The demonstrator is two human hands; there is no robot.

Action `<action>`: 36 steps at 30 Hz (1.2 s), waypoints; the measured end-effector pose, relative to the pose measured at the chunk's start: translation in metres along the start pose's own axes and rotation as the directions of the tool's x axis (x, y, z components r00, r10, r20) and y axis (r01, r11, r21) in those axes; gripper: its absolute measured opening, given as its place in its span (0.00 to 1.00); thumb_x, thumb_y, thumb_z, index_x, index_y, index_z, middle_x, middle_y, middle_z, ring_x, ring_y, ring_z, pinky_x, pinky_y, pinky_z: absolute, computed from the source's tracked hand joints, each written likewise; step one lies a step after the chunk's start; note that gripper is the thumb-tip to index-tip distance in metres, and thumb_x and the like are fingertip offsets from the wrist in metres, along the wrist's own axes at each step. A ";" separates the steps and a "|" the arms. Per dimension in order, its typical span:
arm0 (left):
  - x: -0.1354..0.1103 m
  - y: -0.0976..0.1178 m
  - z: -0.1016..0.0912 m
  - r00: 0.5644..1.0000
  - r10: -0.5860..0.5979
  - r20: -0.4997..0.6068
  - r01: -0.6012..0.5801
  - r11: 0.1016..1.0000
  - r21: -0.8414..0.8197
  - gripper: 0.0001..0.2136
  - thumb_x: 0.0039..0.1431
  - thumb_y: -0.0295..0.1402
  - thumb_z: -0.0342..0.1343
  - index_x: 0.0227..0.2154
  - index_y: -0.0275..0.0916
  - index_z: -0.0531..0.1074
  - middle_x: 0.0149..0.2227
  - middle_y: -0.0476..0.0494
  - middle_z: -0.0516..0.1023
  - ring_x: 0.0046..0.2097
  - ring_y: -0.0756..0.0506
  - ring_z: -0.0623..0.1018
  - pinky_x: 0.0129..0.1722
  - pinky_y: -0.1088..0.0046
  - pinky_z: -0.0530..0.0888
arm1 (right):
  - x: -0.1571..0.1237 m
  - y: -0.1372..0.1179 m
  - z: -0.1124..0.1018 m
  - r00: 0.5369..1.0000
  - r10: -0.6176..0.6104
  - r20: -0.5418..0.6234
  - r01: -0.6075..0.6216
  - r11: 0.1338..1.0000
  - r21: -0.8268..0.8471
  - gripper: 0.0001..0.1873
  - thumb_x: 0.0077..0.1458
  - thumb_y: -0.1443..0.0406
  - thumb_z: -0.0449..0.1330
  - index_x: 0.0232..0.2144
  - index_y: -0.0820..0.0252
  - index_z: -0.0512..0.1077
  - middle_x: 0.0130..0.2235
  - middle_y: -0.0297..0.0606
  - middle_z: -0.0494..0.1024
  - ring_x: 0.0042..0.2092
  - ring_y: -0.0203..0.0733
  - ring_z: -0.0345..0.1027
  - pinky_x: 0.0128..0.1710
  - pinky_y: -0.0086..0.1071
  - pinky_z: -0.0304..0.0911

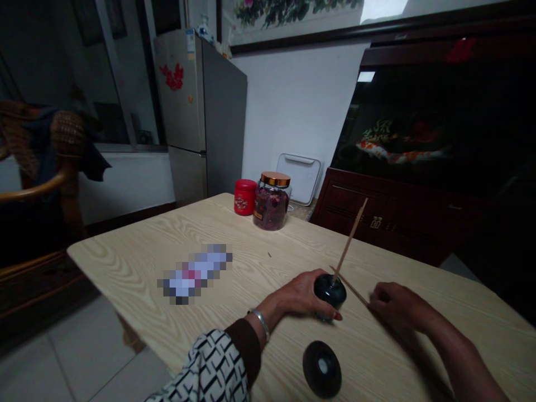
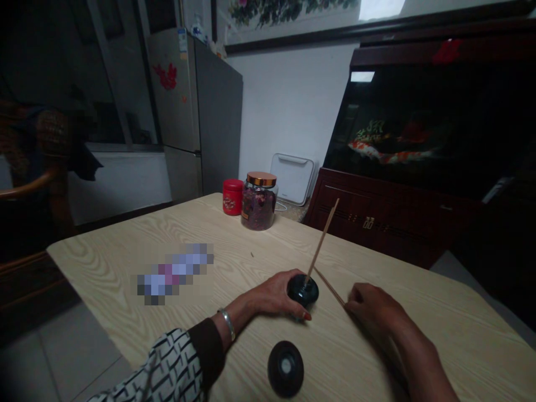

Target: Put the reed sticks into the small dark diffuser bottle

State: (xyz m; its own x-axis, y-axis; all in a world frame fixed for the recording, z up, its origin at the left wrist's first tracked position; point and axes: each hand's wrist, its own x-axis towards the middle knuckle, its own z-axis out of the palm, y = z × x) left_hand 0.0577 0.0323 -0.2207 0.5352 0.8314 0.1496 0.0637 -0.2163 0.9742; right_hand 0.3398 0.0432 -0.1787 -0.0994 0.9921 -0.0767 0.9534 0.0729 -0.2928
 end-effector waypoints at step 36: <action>-0.001 0.003 -0.001 0.999 -0.032 -0.005 0.032 0.999 0.001 0.35 0.31 0.36 0.77 0.46 0.35 0.73 0.41 0.42 0.78 0.41 0.44 0.76 0.39 0.70 0.72 | 0.010 -0.008 0.019 0.999 0.051 0.012 -0.048 0.982 -0.183 0.07 0.53 0.62 0.58 0.32 0.56 0.74 0.37 0.42 0.81 0.38 0.46 0.73 0.33 0.33 0.57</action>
State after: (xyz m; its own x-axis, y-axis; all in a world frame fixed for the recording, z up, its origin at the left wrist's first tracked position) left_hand 0.0569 0.0313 -0.2178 0.5289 0.8403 0.1191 0.0814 -0.1899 0.9784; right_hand 0.3260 0.0501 -0.1957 -0.0541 0.9933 -0.1025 0.9930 0.0428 -0.1099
